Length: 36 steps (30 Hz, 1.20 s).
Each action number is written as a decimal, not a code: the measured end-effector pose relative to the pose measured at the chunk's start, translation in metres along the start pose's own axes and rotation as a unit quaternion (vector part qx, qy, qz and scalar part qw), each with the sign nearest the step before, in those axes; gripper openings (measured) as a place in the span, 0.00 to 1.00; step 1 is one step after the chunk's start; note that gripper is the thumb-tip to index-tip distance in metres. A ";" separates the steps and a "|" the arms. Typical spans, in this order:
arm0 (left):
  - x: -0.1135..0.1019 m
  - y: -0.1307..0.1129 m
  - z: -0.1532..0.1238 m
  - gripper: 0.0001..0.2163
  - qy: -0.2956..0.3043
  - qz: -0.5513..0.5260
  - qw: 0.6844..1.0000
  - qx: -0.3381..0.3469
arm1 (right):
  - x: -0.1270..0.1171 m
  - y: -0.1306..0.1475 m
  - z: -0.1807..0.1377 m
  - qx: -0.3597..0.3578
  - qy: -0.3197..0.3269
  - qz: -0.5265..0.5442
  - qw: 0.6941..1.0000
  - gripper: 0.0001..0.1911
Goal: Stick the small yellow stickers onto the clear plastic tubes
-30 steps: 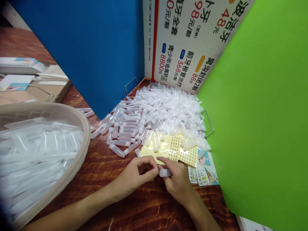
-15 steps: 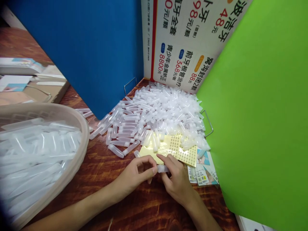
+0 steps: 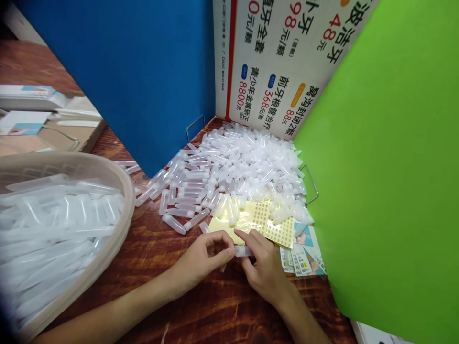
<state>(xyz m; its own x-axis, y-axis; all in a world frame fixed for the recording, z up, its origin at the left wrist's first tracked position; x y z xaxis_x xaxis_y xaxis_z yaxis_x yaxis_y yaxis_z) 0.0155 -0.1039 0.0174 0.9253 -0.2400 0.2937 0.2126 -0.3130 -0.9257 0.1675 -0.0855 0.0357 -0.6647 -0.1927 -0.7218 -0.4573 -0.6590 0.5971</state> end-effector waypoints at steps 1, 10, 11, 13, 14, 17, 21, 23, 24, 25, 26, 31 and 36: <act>0.000 0.000 0.000 0.14 -0.001 0.002 1.000 0.000 | 0.000 0.000 0.000 0.000 0.000 -0.003 1.000 0.25; 0.000 -0.004 -0.001 0.14 0.000 0.011 1.000 -0.005 | 0.000 0.001 -0.001 -0.004 0.004 -0.013 1.000 0.24; 0.000 -0.003 -0.001 0.14 -0.001 0.014 1.000 -0.005 | 0.000 0.001 -0.001 -0.004 0.005 -0.014 1.000 0.24; 0.000 -0.002 -0.001 0.14 -0.001 0.016 1.000 -0.006 | 0.000 0.001 -0.001 -0.003 0.006 -0.017 1.000 0.24; 0.000 -0.002 -0.001 0.14 0.000 0.017 1.000 -0.006 | 0.000 0.001 -0.001 -0.004 0.007 -0.019 1.000 0.24; 0.000 -0.001 -0.002 0.12 -0.002 0.023 1.000 -0.006 | -0.001 0.002 -0.001 -0.010 0.004 -0.022 1.000 0.25; -0.002 -0.001 -0.002 0.08 -0.026 0.070 0.997 0.008 | 0.000 0.001 0.000 -0.015 0.007 -0.026 1.000 0.25; -0.004 0.000 -0.001 0.07 -0.037 0.093 0.995 0.005 | 0.000 0.000 0.000 -0.012 0.010 -0.030 0.999 0.24; -0.006 0.001 0.000 0.07 -0.044 0.101 0.994 -0.001 | 0.000 -0.001 0.000 -0.010 0.010 -0.031 0.999 0.23; -0.007 0.002 0.001 0.08 -0.051 0.106 0.993 -0.009 | 0.000 -0.001 0.000 -0.009 0.008 -0.033 0.999 0.22; -0.008 0.003 0.002 0.09 -0.059 0.109 0.992 -0.017 | -0.001 -0.002 0.000 -0.008 0.005 -0.034 0.999 0.21; -0.010 0.003 0.002 0.13 -0.062 0.095 0.993 -0.038 | -0.003 -0.003 0.001 -0.009 -0.011 -0.038 0.999 0.20; -0.005 0.001 0.001 0.18 -0.024 0.067 0.997 -0.025 | -0.002 -0.002 0.001 -0.011 -0.008 -0.041 0.999 0.19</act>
<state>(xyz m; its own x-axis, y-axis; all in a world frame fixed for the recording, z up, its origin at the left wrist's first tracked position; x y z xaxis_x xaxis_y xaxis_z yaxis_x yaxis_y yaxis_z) 0.0112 -0.1022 0.0147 0.9584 -0.2387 0.1562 0.0723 -0.3266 -0.9424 0.1691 -0.0832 0.0360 -0.6356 -0.1260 -0.7617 -0.4977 -0.6873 0.5291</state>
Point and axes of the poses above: each hand's wrist, its own z-axis towards the middle knuckle, its own x-axis out of the palm, y = z × x, the point moved 4 cm from there along z, towards the middle knuckle, and after that the axes turned 4 degrees about -x, right-handed, at the moved point
